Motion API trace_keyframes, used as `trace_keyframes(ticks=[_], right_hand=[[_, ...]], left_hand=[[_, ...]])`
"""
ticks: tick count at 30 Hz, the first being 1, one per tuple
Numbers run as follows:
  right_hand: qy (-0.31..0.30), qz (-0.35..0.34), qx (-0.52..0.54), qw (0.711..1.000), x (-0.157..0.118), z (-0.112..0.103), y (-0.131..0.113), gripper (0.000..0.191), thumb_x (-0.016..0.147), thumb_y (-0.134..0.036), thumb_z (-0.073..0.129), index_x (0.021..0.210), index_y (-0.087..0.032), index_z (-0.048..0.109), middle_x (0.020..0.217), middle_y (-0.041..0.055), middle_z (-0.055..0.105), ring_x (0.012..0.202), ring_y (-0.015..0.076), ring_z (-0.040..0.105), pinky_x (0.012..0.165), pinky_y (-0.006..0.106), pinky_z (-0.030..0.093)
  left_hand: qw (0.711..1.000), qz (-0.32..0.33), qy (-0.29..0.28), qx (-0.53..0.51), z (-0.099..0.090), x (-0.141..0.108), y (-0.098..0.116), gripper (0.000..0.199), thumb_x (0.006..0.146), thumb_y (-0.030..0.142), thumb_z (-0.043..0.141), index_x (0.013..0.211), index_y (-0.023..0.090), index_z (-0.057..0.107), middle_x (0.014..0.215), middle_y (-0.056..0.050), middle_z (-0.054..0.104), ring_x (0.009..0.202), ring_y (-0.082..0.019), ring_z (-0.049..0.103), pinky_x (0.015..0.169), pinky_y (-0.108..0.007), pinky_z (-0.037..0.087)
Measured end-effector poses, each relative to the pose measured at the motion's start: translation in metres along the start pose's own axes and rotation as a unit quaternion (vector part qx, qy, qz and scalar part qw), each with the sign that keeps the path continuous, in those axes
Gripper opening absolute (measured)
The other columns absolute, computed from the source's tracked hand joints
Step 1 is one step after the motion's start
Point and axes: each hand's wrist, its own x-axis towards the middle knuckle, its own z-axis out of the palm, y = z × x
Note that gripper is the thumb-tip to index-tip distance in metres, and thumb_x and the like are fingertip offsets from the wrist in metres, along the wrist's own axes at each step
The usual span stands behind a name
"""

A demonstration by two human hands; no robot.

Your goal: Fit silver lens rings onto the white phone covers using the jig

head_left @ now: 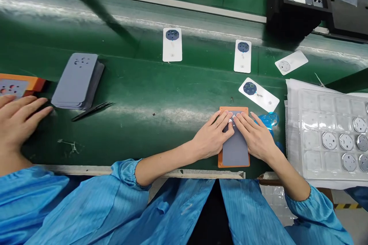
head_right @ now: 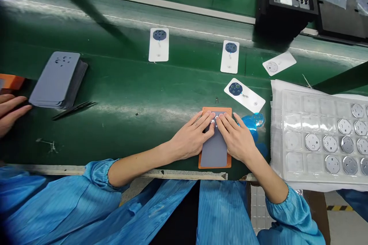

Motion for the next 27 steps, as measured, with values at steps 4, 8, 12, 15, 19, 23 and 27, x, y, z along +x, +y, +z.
trace_keyframes(ticks=[4, 8, 12, 15, 19, 23, 27], right_hand=[[-0.001, -0.011, -0.011, 1.000, -0.002, 0.000, -0.002, 0.057, 0.093, -0.008, 0.039, 0.149, 0.000, 0.047, 0.152, 0.0208, 0.054, 0.144, 0.0331, 0.049, 0.122, 0.054, 0.039], [0.016, -0.011, -0.001, 1.000, -0.010, 0.005, -0.005, 0.060, 0.093, -0.008, 0.040, 0.152, -0.001, 0.043, 0.153, 0.0212, 0.052, 0.146, 0.0324, 0.046, 0.123, 0.052, 0.040], [0.044, -0.012, 0.016, 0.999, -0.020, 0.010, -0.006, 0.065, 0.090, -0.005, 0.041, 0.154, -0.003, 0.042, 0.152, 0.0202, 0.054, 0.147, 0.0303, 0.046, 0.122, 0.050, 0.043], [0.051, -0.012, 0.011, 0.999, -0.023, 0.010, -0.007, 0.064, 0.089, -0.005, 0.042, 0.153, -0.005, 0.044, 0.149, 0.0192, 0.057, 0.144, 0.0299, 0.049, 0.120, 0.050, 0.046], [0.026, -0.015, -0.002, 1.000, -0.020, 0.004, -0.010, 0.057, 0.090, -0.009, 0.044, 0.146, 0.001, 0.051, 0.151, 0.0230, 0.053, 0.144, 0.0341, 0.049, 0.120, 0.051, 0.045], [0.015, -0.015, 0.019, 1.000, -0.016, 0.003, -0.011, 0.056, 0.091, -0.010, 0.042, 0.146, 0.001, 0.050, 0.152, 0.0255, 0.051, 0.148, 0.0354, 0.043, 0.121, 0.053, 0.043], [0.021, -0.019, 0.027, 0.999, -0.017, 0.003, -0.009, 0.058, 0.092, -0.008, 0.040, 0.149, 0.001, 0.046, 0.154, 0.0248, 0.049, 0.150, 0.0342, 0.039, 0.121, 0.052, 0.043]], left_hand=[[1.000, -0.004, -0.005, 0.009, -0.002, 0.000, 0.002, 0.047, 0.084, 0.014, 0.057, 0.129, 0.003, 0.056, 0.151, -0.033, 0.046, 0.144, -0.043, 0.045, 0.119, -0.059, 0.039], [1.000, -0.001, -0.003, -0.005, -0.001, -0.002, 0.005, 0.047, 0.085, 0.014, 0.058, 0.131, 0.004, 0.056, 0.153, -0.032, 0.045, 0.146, -0.041, 0.044, 0.121, -0.059, 0.035], [0.999, -0.010, -0.004, -0.032, 0.001, -0.006, 0.007, 0.050, 0.084, 0.013, 0.060, 0.134, 0.003, 0.055, 0.156, -0.031, 0.041, 0.148, -0.041, 0.040, 0.122, -0.060, 0.033], [0.999, -0.006, 0.000, -0.038, 0.001, -0.006, 0.005, 0.050, 0.086, 0.014, 0.060, 0.135, 0.005, 0.055, 0.157, -0.029, 0.042, 0.148, -0.041, 0.040, 0.120, -0.060, 0.035], [0.999, 0.013, -0.004, -0.039, 0.000, -0.004, 0.002, 0.047, 0.086, 0.016, 0.061, 0.131, 0.003, 0.057, 0.156, -0.030, 0.043, 0.149, -0.041, 0.039, 0.122, -0.059, 0.034], [0.999, 0.025, -0.012, -0.038, 0.001, -0.001, 0.001, 0.043, 0.085, 0.016, 0.060, 0.127, 0.003, 0.059, 0.155, -0.031, 0.044, 0.149, -0.041, 0.040, 0.122, -0.060, 0.034], [0.998, 0.017, 0.001, -0.057, 0.004, -0.003, 0.002, 0.045, 0.084, 0.013, 0.059, 0.128, 0.004, 0.058, 0.156, -0.029, 0.043, 0.151, -0.039, 0.036, 0.125, -0.057, 0.033]])
